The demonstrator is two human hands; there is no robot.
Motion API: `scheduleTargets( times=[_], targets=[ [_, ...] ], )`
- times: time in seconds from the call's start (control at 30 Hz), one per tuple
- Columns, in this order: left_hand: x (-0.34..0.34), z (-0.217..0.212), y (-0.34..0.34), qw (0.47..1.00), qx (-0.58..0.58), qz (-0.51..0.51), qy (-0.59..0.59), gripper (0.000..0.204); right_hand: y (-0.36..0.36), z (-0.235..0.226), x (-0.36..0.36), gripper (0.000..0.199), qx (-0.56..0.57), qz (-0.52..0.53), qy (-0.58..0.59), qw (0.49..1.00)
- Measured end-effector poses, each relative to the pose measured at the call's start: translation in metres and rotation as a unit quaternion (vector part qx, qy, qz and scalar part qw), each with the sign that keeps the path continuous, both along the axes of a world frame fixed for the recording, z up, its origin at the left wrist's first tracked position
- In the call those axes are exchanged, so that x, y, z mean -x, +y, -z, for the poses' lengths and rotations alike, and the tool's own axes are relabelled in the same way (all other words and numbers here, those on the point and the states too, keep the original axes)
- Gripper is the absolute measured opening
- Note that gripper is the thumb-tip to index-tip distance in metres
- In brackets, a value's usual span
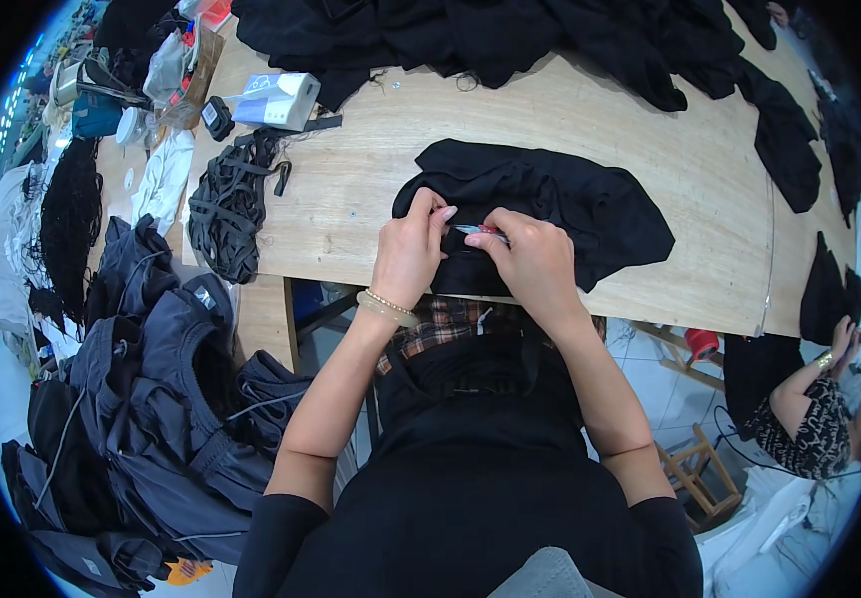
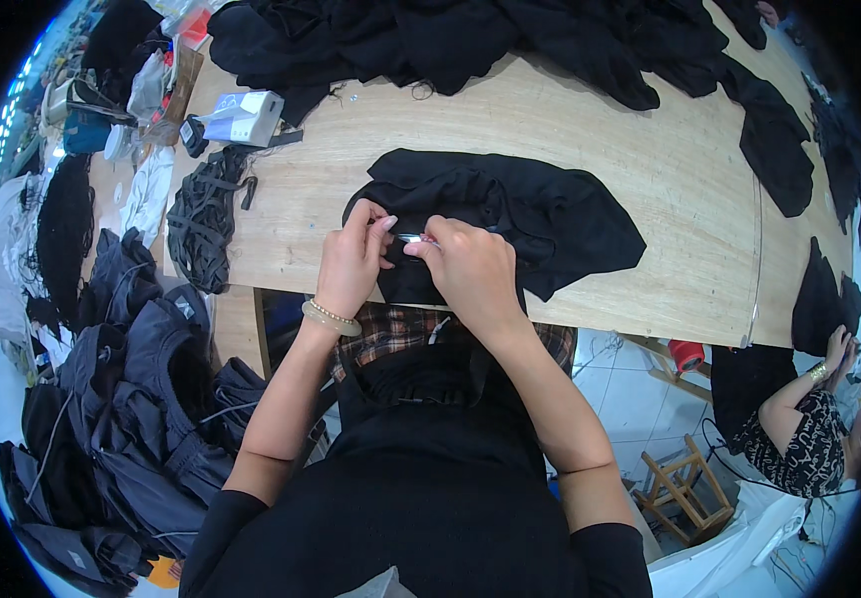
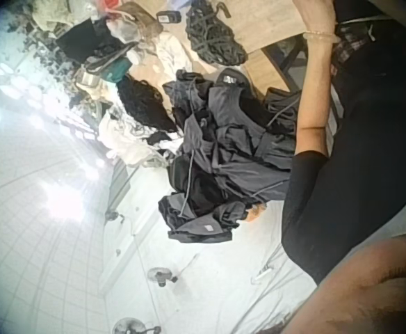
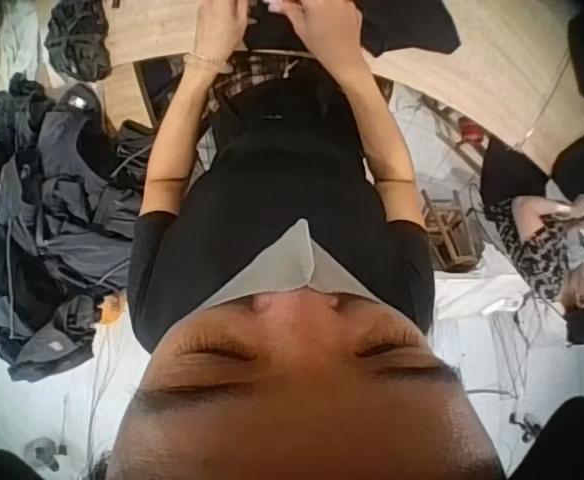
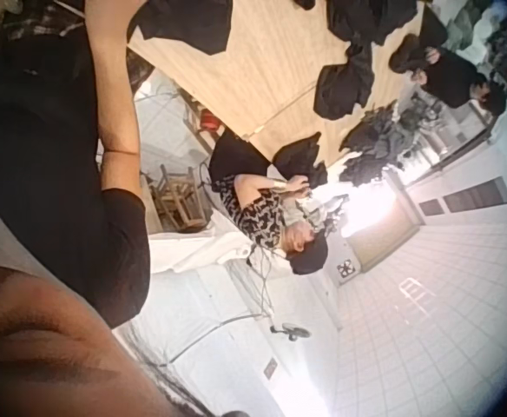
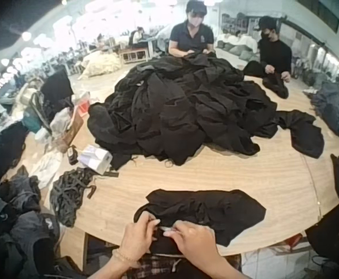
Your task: The person uses small scissors to trim loose threads and excess fabric from black garments on a wooden table. The person repeatedly picks up garments, snips threads, and places the items back on the table.
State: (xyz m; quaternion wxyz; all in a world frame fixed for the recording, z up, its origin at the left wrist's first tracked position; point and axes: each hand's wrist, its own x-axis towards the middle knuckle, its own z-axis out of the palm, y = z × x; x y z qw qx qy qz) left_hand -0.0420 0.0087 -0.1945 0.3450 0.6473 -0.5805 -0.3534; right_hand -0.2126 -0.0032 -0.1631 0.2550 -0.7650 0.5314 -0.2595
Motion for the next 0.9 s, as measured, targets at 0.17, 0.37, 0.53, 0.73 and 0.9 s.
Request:
scheduleTargets(
  times=[0.17, 0.37, 0.53, 0.73, 0.9],
  targets=[
    [-0.003, -0.005, 0.0, 1.0, -0.019, 0.012, 0.009, 0.017, 0.003, -0.005, 0.027, 0.029, -0.058, 0.033, -0.032, 0.997],
    [-0.006, 0.007, -0.001, 0.984, 0.12, 0.072, -0.106, 0.017, 0.005, -0.004, 0.043, 0.029, -0.093, 0.072, -0.035, 0.992],
    [0.004, 0.006, -0.001, 0.997, 0.046, 0.006, -0.058, 0.014, 0.006, 0.006, 0.031, 0.03, -0.067, 0.054, -0.075, 0.994],
    [0.004, 0.007, -0.001, 0.999, 0.031, -0.014, -0.015, 0.014, 0.002, 0.003, 0.013, 0.028, -0.024, 0.046, -0.058, 0.997],
    [0.004, 0.008, -0.002, 1.0, 0.022, -0.013, -0.014, 0.015, -0.001, 0.003, 0.008, 0.03, -0.016, 0.03, -0.02, 0.999]
  ],
)
